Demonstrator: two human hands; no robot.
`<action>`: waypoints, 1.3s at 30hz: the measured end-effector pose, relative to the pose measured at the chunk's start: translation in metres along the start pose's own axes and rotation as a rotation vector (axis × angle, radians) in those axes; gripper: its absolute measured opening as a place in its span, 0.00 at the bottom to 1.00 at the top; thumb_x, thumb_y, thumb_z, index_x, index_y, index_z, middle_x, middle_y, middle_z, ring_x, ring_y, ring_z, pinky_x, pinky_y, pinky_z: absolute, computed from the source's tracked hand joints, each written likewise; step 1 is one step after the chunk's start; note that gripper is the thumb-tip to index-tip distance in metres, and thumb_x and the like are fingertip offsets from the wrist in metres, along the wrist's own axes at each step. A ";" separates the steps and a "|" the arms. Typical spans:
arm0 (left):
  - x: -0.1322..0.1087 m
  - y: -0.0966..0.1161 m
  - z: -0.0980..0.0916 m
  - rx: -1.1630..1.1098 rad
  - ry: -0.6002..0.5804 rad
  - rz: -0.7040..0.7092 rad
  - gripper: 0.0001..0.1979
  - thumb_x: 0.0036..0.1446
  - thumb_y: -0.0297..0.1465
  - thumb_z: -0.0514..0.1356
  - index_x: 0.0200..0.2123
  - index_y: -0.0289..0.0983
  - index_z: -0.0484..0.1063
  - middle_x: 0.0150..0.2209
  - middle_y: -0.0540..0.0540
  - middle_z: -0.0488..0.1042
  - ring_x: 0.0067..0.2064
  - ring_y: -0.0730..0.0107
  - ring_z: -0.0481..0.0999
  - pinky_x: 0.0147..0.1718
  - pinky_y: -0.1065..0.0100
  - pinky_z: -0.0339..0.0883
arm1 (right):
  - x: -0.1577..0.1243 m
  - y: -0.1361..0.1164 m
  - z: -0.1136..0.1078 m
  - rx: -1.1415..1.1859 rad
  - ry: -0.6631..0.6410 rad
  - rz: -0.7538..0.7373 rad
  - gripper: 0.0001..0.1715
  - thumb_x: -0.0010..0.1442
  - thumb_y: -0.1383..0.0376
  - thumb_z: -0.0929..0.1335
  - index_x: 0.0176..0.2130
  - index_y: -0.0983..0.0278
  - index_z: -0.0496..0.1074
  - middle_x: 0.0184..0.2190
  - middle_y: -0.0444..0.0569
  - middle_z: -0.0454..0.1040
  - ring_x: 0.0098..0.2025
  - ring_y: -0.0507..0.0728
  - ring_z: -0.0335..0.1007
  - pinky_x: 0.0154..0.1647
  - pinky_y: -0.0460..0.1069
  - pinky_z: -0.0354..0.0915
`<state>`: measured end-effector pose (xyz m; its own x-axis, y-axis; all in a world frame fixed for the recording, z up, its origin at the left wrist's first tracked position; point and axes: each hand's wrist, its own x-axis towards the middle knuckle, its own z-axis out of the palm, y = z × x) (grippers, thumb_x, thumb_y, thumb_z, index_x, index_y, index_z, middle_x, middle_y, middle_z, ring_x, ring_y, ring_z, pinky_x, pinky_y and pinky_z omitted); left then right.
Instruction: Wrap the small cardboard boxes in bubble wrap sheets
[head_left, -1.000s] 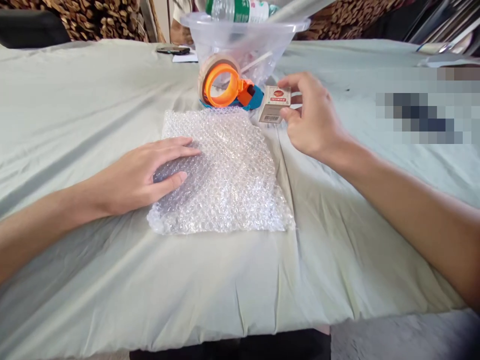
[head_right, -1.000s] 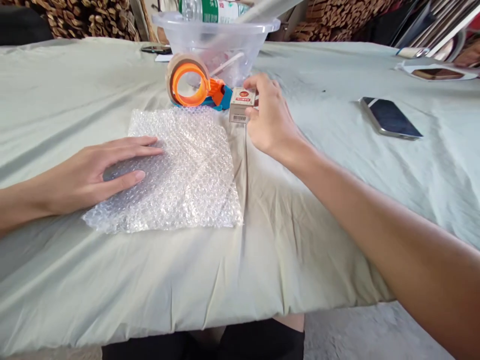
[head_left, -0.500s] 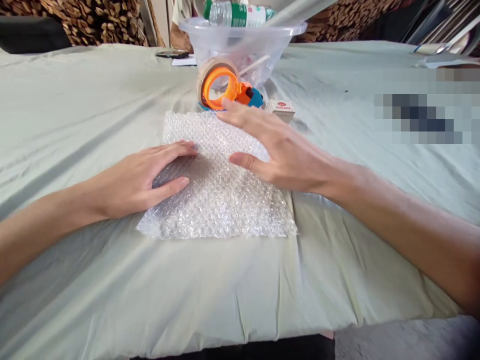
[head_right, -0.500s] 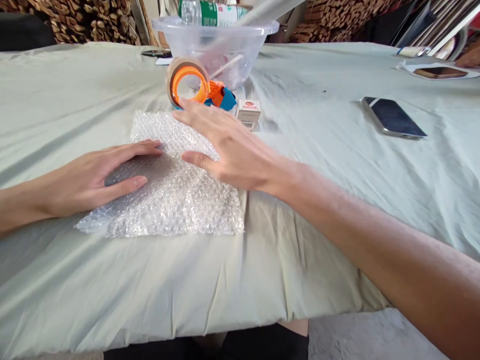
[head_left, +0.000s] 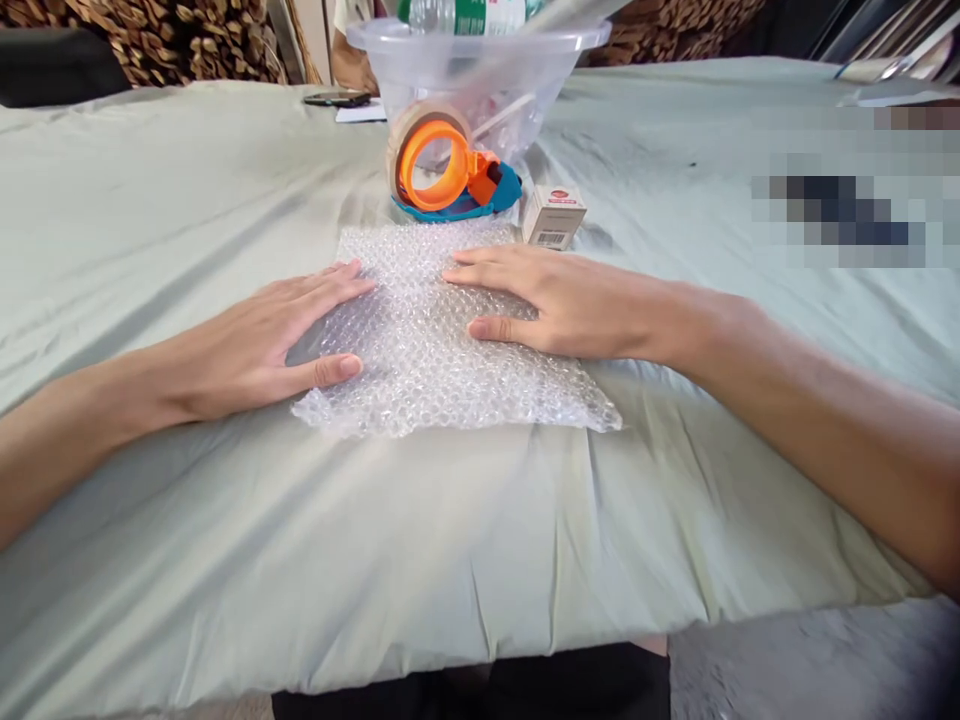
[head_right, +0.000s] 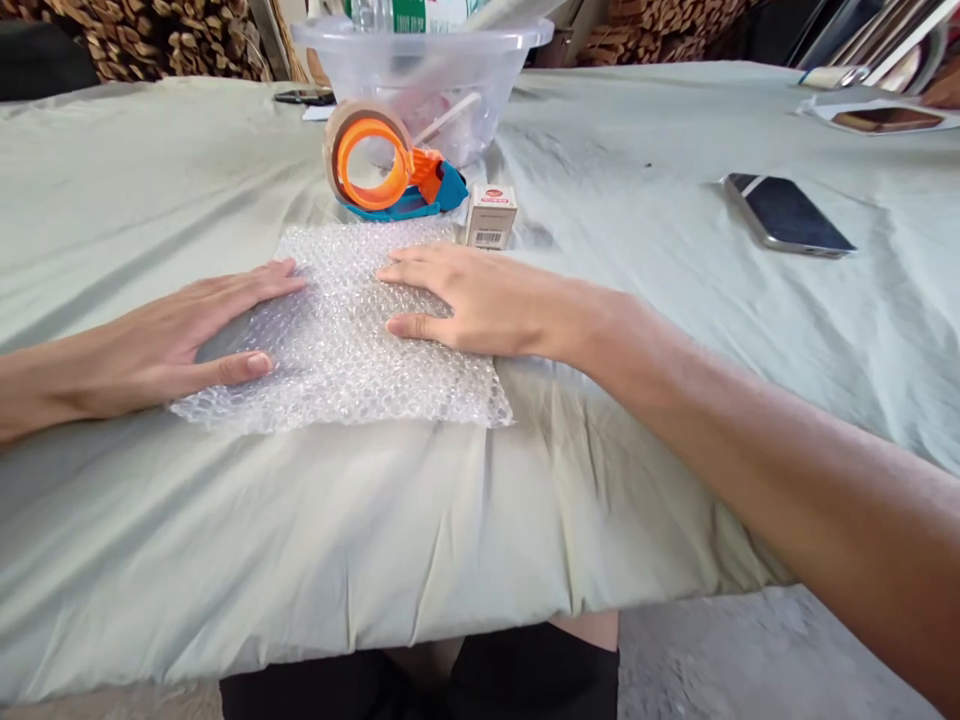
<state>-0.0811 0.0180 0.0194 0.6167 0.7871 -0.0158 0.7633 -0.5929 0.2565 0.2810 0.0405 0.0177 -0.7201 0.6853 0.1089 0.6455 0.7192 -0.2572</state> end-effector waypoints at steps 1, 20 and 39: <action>0.000 0.000 0.000 0.002 0.002 0.006 0.61 0.67 0.77 0.49 0.86 0.42 0.55 0.88 0.42 0.50 0.88 0.32 0.52 0.87 0.38 0.45 | 0.000 0.001 0.000 0.014 -0.003 -0.007 0.52 0.78 0.36 0.64 0.82 0.67 0.67 0.84 0.61 0.63 0.86 0.75 0.57 0.89 0.71 0.50; 0.000 0.003 0.001 0.053 0.013 0.037 0.60 0.69 0.76 0.44 0.86 0.41 0.56 0.88 0.42 0.51 0.88 0.42 0.52 0.87 0.43 0.45 | -0.006 0.048 -0.010 -0.234 0.420 0.483 0.38 0.69 0.68 0.69 0.75 0.61 0.73 0.71 0.64 0.77 0.73 0.77 0.73 0.79 0.76 0.65; 0.002 0.008 0.003 0.045 0.033 0.058 0.58 0.72 0.73 0.45 0.84 0.33 0.60 0.86 0.34 0.56 0.87 0.38 0.56 0.87 0.41 0.48 | 0.011 -0.038 0.015 0.367 0.540 0.093 0.31 0.69 0.53 0.70 0.69 0.45 0.74 0.75 0.45 0.76 0.62 0.69 0.82 0.71 0.67 0.79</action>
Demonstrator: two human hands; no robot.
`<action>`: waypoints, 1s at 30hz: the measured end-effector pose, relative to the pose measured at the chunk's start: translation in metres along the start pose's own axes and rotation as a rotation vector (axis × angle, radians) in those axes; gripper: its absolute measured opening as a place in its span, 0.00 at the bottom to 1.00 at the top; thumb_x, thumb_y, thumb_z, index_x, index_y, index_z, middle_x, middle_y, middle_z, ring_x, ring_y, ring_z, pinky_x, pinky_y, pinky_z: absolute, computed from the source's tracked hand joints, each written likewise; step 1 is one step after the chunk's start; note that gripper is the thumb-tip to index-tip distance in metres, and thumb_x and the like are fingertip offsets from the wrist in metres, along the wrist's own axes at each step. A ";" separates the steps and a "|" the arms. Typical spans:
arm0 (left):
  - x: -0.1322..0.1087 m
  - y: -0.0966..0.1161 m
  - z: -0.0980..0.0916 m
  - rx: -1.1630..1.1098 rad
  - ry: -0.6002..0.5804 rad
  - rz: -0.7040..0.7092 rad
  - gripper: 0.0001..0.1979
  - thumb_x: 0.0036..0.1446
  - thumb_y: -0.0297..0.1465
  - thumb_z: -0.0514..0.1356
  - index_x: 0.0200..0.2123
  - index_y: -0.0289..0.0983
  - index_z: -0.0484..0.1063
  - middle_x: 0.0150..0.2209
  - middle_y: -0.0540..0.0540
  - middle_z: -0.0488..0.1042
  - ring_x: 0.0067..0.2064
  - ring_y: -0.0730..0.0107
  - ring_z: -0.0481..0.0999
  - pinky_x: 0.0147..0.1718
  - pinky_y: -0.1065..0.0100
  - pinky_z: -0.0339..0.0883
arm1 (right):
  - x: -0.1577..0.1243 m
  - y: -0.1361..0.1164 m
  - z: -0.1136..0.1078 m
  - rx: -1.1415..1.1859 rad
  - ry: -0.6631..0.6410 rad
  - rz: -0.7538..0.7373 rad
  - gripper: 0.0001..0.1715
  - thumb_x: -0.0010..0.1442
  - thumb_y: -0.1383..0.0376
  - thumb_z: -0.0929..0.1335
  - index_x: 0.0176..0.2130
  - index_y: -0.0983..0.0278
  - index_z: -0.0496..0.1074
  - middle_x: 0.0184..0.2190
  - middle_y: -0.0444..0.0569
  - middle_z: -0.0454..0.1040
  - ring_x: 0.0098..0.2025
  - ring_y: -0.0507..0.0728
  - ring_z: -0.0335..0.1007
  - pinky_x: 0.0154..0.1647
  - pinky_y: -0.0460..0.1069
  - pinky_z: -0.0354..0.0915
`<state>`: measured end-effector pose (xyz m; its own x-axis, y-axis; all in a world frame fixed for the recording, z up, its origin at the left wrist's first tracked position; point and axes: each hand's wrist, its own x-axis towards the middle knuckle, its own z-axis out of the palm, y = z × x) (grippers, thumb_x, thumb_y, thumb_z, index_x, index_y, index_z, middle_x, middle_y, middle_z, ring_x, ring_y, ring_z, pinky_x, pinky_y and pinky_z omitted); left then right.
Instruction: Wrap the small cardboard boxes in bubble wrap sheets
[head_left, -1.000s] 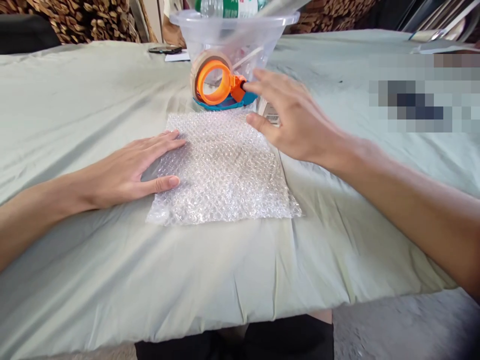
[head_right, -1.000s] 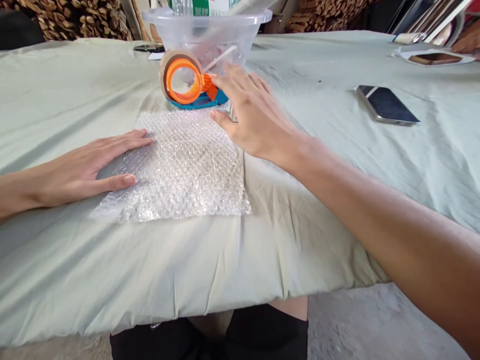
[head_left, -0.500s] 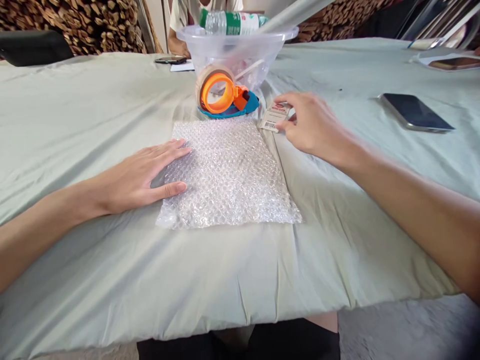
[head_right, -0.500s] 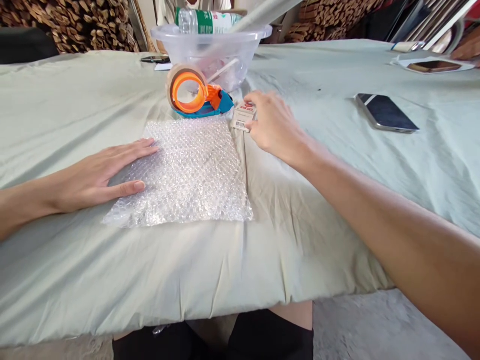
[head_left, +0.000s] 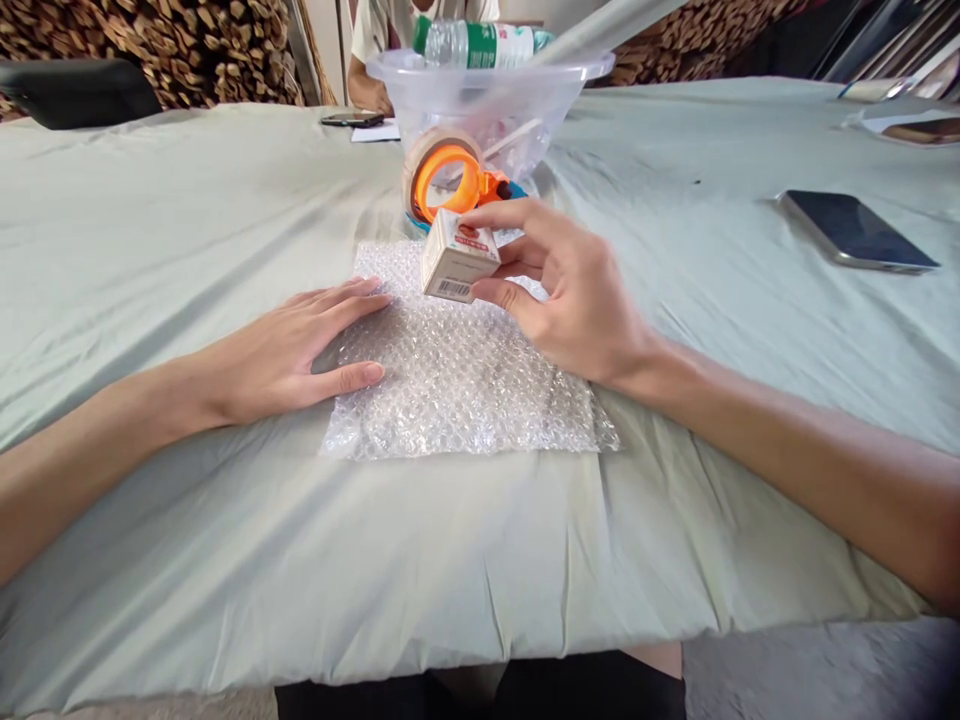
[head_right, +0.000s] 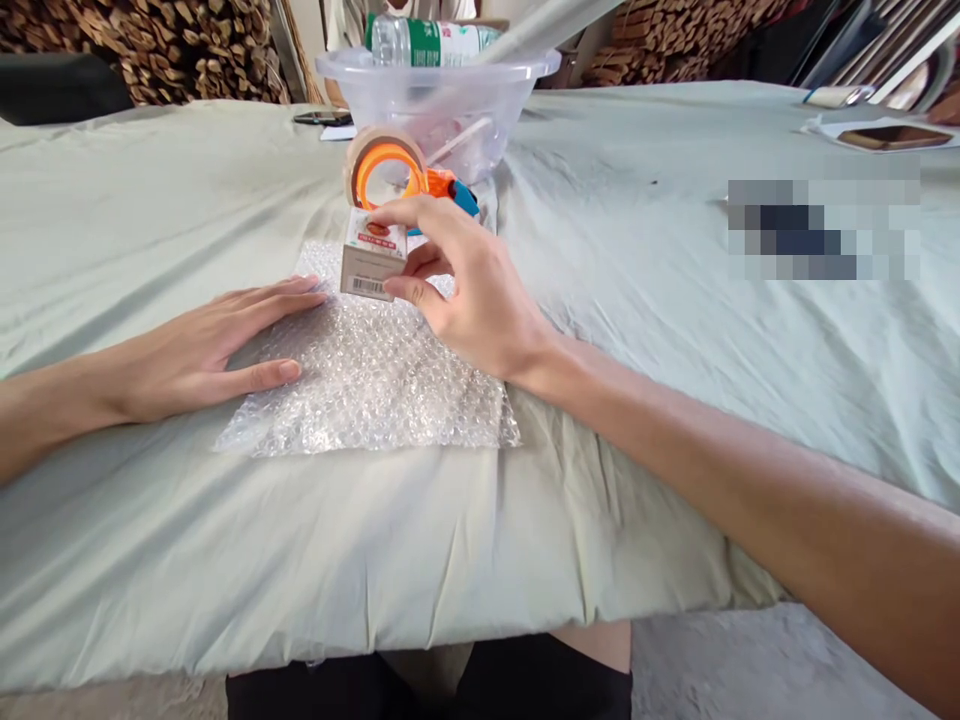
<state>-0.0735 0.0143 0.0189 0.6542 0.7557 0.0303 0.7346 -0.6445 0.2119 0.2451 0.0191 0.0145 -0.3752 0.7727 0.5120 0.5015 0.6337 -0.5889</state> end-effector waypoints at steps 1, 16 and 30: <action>0.000 0.000 0.000 -0.001 0.001 0.003 0.58 0.72 0.73 0.45 0.84 0.33 0.60 0.86 0.34 0.57 0.87 0.38 0.57 0.87 0.42 0.49 | 0.000 0.002 0.000 0.005 -0.006 -0.006 0.30 0.69 0.54 0.71 0.69 0.45 0.75 0.74 0.44 0.77 0.60 0.68 0.82 0.71 0.67 0.80; 0.000 0.003 -0.001 -0.017 0.001 -0.047 0.61 0.70 0.75 0.45 0.85 0.33 0.55 0.86 0.32 0.57 0.84 0.32 0.61 0.85 0.39 0.53 | 0.001 0.007 -0.005 -0.057 -0.079 -0.074 0.30 0.74 0.55 0.72 0.70 0.57 0.78 0.71 0.54 0.80 0.60 0.67 0.83 0.72 0.67 0.78; -0.001 0.003 -0.001 -0.016 -0.006 -0.076 0.60 0.70 0.74 0.47 0.86 0.34 0.51 0.86 0.32 0.56 0.83 0.30 0.63 0.83 0.37 0.56 | 0.002 0.014 -0.006 -0.004 -0.072 -0.072 0.32 0.70 0.54 0.75 0.68 0.58 0.78 0.66 0.56 0.84 0.62 0.69 0.83 0.75 0.67 0.76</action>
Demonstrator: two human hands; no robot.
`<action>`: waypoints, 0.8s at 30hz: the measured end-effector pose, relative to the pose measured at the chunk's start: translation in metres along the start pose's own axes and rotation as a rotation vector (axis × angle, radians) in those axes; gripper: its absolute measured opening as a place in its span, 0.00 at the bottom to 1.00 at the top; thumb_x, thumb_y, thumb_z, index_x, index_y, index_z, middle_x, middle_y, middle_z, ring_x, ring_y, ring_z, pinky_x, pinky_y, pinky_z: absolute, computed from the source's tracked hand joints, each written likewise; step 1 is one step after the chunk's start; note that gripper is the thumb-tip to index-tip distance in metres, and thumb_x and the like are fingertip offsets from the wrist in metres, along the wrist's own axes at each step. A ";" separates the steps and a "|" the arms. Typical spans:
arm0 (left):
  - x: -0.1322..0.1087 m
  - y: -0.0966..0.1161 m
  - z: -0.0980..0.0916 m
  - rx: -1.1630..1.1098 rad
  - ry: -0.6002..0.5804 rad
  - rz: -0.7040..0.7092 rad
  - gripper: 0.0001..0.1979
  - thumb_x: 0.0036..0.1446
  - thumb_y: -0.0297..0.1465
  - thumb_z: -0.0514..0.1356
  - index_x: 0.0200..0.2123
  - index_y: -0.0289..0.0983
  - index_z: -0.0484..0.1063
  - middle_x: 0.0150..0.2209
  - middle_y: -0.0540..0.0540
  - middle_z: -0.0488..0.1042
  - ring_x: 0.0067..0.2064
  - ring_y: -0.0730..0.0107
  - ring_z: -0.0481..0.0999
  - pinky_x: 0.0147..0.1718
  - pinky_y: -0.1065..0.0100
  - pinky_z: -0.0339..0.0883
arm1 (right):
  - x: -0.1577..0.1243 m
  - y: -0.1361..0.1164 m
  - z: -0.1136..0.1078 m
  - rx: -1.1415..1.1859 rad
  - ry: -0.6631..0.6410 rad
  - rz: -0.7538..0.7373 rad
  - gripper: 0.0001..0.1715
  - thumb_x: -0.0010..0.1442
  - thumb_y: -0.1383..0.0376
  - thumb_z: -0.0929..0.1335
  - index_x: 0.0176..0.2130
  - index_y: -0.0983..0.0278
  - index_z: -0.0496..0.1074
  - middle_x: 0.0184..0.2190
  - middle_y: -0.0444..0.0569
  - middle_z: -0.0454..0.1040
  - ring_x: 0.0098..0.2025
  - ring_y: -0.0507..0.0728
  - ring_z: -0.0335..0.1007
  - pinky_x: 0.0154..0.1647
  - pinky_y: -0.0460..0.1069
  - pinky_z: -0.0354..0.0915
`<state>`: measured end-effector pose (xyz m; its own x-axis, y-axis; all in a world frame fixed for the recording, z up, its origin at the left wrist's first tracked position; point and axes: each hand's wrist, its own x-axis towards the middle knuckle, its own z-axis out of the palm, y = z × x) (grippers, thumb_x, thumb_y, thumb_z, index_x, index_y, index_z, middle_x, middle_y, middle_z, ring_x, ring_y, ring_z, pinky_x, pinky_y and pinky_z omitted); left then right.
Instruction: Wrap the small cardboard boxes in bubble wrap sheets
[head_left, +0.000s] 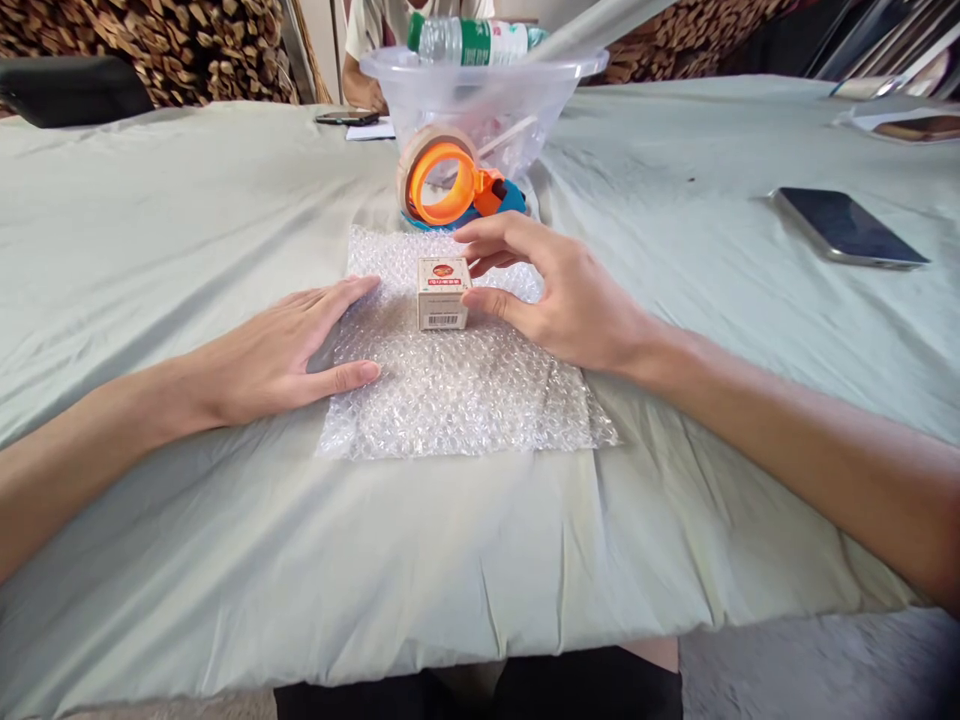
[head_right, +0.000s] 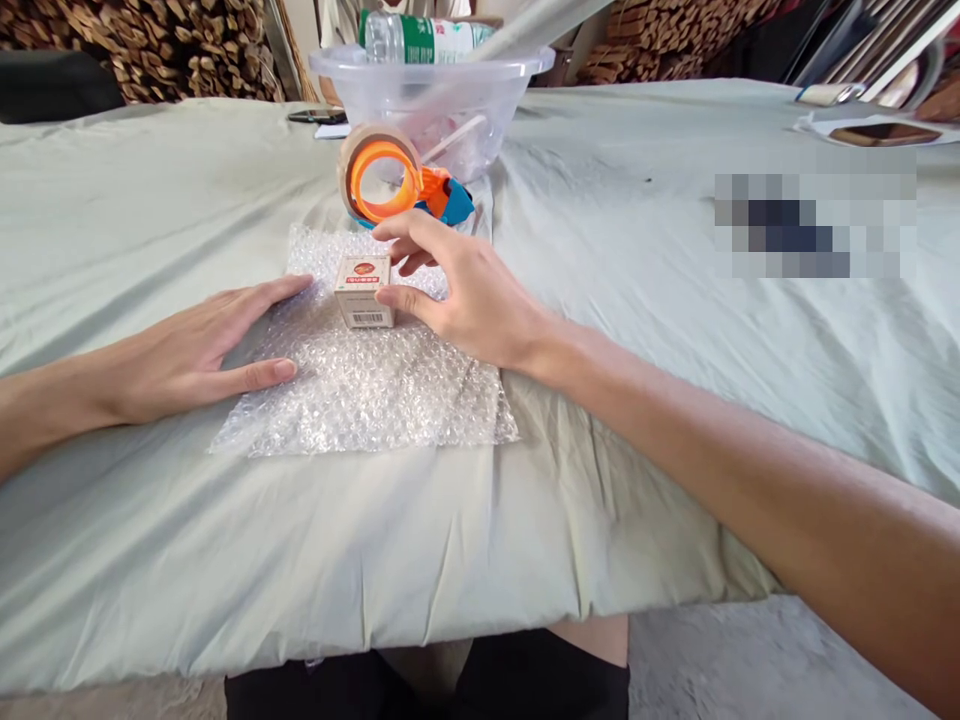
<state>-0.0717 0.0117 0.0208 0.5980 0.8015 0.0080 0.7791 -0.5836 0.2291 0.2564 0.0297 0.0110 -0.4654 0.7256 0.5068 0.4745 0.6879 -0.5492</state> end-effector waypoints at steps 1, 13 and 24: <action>0.000 0.000 0.000 0.003 0.000 0.002 0.61 0.70 0.74 0.47 0.86 0.34 0.51 0.86 0.32 0.56 0.83 0.30 0.63 0.83 0.37 0.56 | 0.000 0.000 0.000 0.002 0.004 -0.004 0.32 0.70 0.54 0.75 0.68 0.59 0.78 0.66 0.56 0.84 0.62 0.68 0.83 0.74 0.66 0.77; -0.001 -0.003 0.000 0.006 -0.008 0.029 0.60 0.71 0.74 0.46 0.86 0.36 0.54 0.87 0.35 0.54 0.86 0.36 0.59 0.86 0.41 0.51 | 0.001 -0.004 -0.004 -0.021 0.073 0.039 0.29 0.82 0.45 0.61 0.62 0.58 0.78 0.60 0.55 0.85 0.61 0.67 0.83 0.69 0.64 0.78; -0.001 0.010 0.002 0.026 0.383 -0.087 0.33 0.78 0.54 0.53 0.73 0.42 0.76 0.66 0.39 0.79 0.67 0.43 0.79 0.72 0.45 0.72 | -0.003 0.014 -0.016 -0.612 -0.011 0.375 0.34 0.70 0.48 0.75 0.66 0.63 0.79 0.49 0.61 0.88 0.53 0.80 0.85 0.61 0.76 0.77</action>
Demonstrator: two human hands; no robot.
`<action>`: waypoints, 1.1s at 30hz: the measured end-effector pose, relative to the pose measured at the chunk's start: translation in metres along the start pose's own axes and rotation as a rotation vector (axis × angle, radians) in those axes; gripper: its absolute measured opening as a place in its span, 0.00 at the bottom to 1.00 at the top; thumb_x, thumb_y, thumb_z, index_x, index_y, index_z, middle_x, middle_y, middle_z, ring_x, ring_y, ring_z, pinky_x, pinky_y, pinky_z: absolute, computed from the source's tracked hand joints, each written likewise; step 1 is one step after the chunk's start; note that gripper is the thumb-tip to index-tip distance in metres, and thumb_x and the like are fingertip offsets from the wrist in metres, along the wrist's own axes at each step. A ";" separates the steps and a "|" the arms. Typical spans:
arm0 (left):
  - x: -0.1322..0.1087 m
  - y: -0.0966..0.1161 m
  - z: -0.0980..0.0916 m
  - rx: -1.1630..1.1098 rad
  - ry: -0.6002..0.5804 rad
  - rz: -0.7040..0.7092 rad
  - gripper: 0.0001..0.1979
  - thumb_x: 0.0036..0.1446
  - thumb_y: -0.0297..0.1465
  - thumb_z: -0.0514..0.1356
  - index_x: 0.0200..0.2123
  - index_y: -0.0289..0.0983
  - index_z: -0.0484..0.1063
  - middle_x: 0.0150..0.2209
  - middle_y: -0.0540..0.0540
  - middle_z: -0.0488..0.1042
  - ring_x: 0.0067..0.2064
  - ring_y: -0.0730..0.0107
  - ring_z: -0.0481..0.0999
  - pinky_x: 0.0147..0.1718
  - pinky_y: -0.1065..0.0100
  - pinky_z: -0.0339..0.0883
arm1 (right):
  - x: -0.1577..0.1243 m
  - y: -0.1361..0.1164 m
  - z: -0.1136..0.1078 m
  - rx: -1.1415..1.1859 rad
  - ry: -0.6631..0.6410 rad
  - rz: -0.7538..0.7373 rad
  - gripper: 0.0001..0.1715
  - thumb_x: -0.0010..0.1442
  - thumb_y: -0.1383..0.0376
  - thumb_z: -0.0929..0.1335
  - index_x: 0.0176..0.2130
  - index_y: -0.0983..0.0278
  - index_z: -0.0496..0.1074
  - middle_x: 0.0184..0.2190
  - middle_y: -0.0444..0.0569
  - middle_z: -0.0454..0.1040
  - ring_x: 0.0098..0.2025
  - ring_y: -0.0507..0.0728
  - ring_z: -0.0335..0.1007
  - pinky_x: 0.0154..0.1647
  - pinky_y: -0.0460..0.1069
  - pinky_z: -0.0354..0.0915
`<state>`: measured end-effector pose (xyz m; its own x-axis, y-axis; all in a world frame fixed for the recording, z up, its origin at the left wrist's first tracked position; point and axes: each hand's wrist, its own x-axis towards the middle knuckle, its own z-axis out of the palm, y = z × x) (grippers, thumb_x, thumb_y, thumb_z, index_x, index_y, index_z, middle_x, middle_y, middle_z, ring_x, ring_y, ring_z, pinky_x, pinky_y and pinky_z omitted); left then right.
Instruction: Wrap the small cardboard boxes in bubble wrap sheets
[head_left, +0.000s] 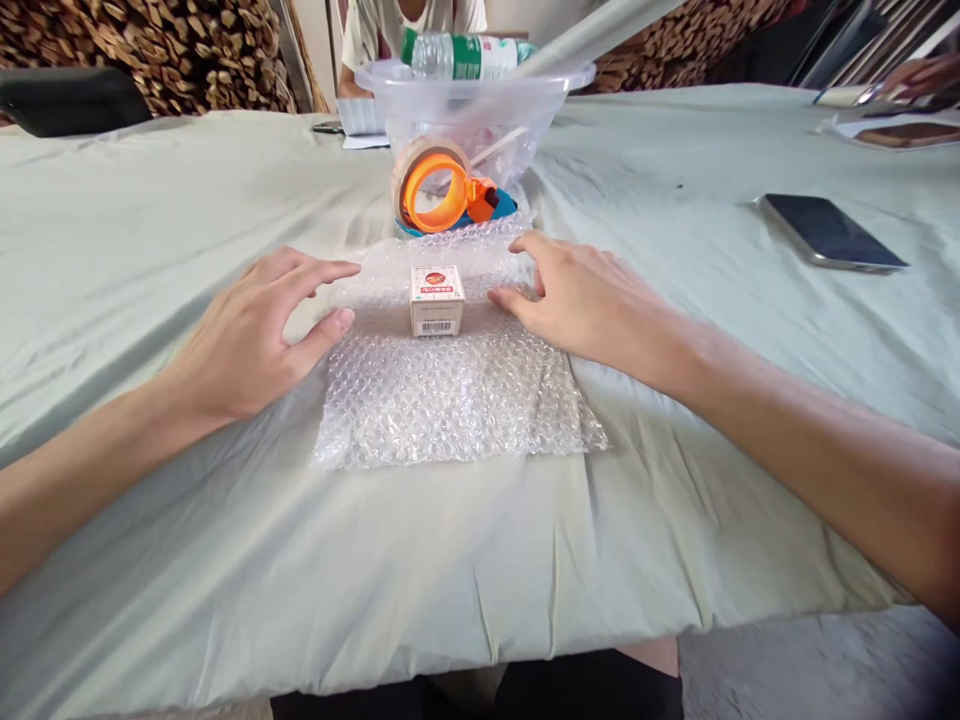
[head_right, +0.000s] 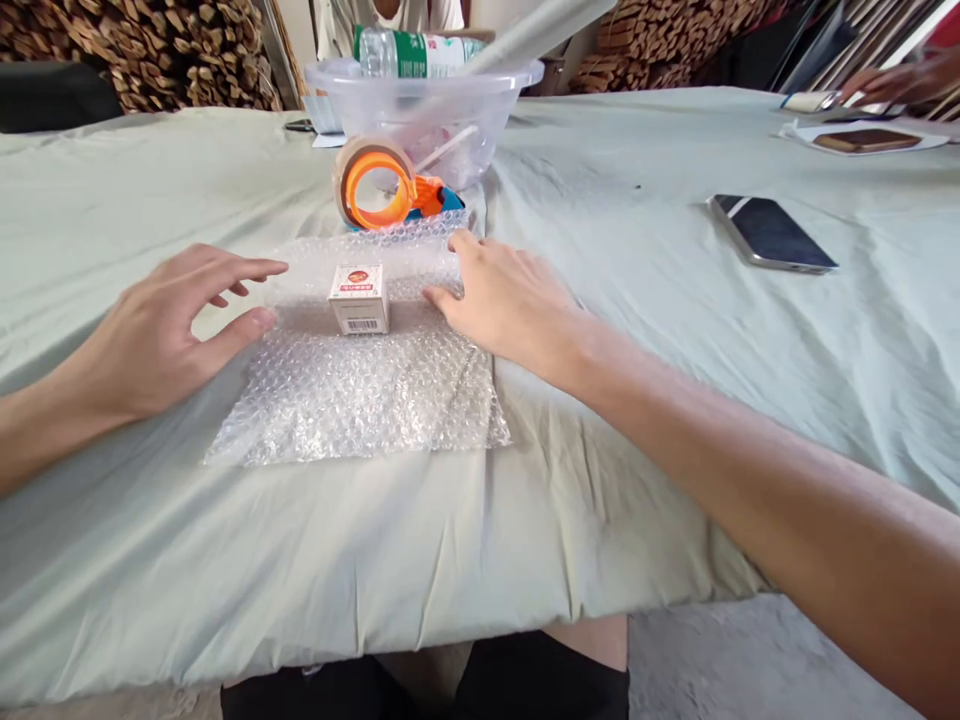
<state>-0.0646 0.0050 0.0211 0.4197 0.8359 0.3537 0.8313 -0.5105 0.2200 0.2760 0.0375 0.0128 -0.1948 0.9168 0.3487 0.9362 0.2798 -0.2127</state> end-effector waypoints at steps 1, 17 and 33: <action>0.000 0.002 0.000 0.023 -0.010 -0.020 0.34 0.76 0.56 0.52 0.70 0.43 0.78 0.63 0.40 0.79 0.65 0.43 0.80 0.71 0.44 0.73 | -0.001 0.000 0.001 0.014 0.010 -0.024 0.34 0.69 0.49 0.75 0.67 0.62 0.79 0.50 0.61 0.88 0.54 0.80 0.86 0.61 0.76 0.77; -0.006 0.011 0.014 -0.161 0.149 0.090 0.36 0.71 0.37 0.65 0.80 0.50 0.70 0.46 0.46 0.83 0.39 0.65 0.78 0.41 0.64 0.77 | -0.004 -0.024 0.006 0.820 0.140 -0.196 0.11 0.64 0.66 0.78 0.46 0.53 0.82 0.56 0.48 0.85 0.47 0.62 0.83 0.50 0.60 0.83; -0.003 0.003 0.024 -0.607 0.310 0.145 0.31 0.62 0.33 0.79 0.67 0.47 0.80 0.71 0.41 0.78 0.78 0.36 0.74 0.63 0.45 0.89 | -0.003 -0.027 0.015 1.138 0.158 -0.351 0.12 0.63 0.61 0.84 0.43 0.52 0.83 0.55 0.46 0.86 0.62 0.64 0.83 0.72 0.63 0.80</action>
<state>-0.0546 0.0056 -0.0014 0.3127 0.7010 0.6409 0.3865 -0.7103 0.5883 0.2474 0.0313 0.0037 -0.2745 0.7173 0.6404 0.0282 0.6717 -0.7403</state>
